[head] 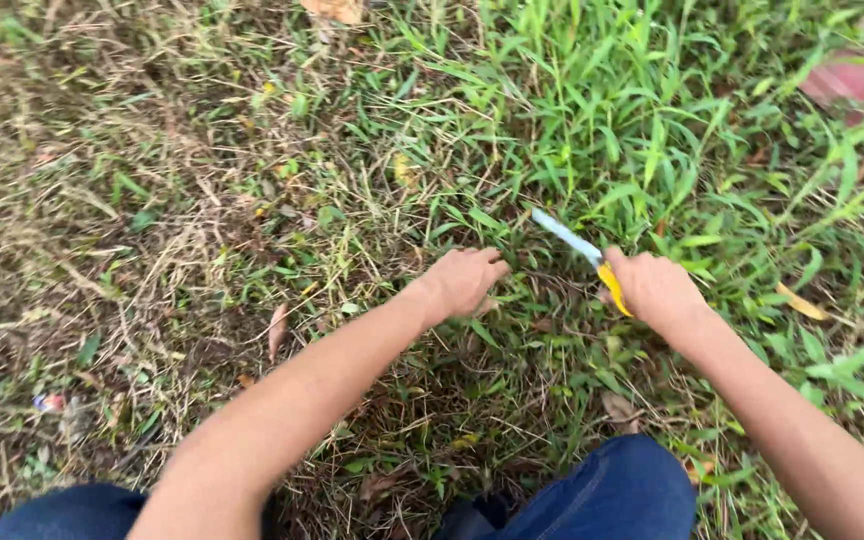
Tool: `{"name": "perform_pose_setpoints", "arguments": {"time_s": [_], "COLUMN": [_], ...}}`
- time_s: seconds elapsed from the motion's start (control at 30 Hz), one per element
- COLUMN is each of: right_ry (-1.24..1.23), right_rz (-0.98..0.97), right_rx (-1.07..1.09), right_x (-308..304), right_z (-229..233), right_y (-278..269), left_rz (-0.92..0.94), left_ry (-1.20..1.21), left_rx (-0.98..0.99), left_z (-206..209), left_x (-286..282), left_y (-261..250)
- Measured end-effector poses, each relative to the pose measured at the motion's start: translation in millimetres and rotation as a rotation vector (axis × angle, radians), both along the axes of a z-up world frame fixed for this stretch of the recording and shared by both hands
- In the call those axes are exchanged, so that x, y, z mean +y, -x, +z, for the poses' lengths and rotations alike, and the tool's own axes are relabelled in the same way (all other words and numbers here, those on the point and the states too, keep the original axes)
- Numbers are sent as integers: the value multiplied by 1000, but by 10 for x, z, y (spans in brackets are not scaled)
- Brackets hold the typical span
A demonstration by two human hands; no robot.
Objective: Cutting grass and weeds manually using a pair of scissors
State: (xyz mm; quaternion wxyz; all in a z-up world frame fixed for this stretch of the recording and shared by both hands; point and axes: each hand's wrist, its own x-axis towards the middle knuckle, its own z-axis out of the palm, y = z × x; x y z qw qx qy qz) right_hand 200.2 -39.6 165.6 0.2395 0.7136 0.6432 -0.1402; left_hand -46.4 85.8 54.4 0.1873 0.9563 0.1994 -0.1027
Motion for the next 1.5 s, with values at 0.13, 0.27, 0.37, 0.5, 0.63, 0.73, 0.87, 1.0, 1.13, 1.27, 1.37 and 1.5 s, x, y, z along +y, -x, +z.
{"name": "perform_pose_setpoints", "arguments": {"time_s": [0.13, 0.27, 0.37, 0.5, 0.63, 0.73, 0.87, 1.0, 1.13, 1.27, 1.37, 1.5], "right_ry": [-172, -328, -215, -188, -162, -110, -147, 0, 82, 134, 178, 191], "right_rz": [-194, 107, 291, 517, 512, 487, 563, 475, 353, 376, 447, 406], "right_rx": [422, 578, 533, 328, 381, 433, 515, 545, 609, 536, 352, 311], "right_x": [508, 952, 1261, 1586, 1708, 1712, 1883, 2153, 2433, 2817, 3191, 3819], "right_z": [-122, -199, -199, 91, 549, 502, 334, -47, -129, 48, 598, 1306], "right_y": [462, 1143, 1492, 1829, 2385, 3001, 3837, 4668, 5363, 5901, 6270, 6567], "left_rz": [-55, -24, -20, 209, 426, 520, 455, 496, 424, 389, 310, 310], "left_ry": [119, -100, -173, 164, -188, -68, -41, 3, -13, -89, -111, -195], "left_rx": [108, 195, 295, 528, 648, 471, 366, 445, 458, 568, 531, 465], "left_z": [1361, 1556, 2113, 2414, 1923, 1194, 1100, 958, 733, 1027, 1279, 1259], "left_x": [11, -21, -175, -94, 453, 845, 1100, 1351, 1714, 2079, 2425, 2986], "left_y": [455, 855, 1311, 2240, 3336, 4013, 4474, 5084, 5900, 6561, 6893, 7338]}}
